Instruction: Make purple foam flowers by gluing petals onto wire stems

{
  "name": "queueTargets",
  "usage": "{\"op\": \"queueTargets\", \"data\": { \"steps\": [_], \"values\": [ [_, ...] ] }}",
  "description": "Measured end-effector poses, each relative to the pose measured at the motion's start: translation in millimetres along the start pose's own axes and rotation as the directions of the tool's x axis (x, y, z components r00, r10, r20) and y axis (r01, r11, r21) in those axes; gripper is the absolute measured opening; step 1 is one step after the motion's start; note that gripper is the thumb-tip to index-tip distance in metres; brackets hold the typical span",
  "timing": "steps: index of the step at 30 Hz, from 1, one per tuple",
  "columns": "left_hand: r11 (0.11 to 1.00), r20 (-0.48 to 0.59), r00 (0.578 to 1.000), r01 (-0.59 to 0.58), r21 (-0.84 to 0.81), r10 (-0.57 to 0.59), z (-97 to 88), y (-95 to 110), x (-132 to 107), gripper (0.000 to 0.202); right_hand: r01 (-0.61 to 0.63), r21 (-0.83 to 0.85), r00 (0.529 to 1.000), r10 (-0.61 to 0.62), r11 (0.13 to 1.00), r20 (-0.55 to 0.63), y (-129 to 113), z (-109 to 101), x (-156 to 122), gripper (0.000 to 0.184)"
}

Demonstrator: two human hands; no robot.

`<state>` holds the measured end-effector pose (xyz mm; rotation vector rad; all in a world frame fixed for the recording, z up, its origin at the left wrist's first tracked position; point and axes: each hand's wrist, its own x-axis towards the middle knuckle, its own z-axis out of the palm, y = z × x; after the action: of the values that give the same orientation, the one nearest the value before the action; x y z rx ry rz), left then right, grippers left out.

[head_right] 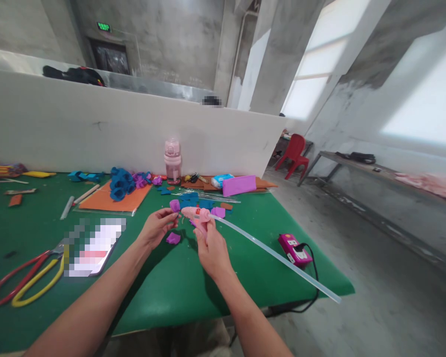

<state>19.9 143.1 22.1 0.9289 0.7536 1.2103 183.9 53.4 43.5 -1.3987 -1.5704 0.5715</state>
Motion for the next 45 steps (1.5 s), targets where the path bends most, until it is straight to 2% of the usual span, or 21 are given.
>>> {"op": "queueTargets", "data": {
  "steps": [28,38,45],
  "values": [
    [1.0,-0.008,1.0,-0.001,0.011,0.001,1.6,1.7,-1.2,0.028,0.0,-0.064,1.0,-0.002,0.998,-0.029,2.3,2.1,-0.6,0.041],
    [1.0,-0.009,1.0,0.013,-0.004,-0.013,1.1,1.8,-0.8,0.029,-0.011,-0.025,1.0,0.011,1.0,-0.027,1.6,-0.1,-2.8,0.038],
    [0.998,-0.006,0.999,0.05,-0.03,-0.05,-1.2,-0.5,1.1,0.026,-0.032,0.067,0.999,0.035,0.997,-0.035,0.5,-2.1,-6.5,0.032]
  ]
}}
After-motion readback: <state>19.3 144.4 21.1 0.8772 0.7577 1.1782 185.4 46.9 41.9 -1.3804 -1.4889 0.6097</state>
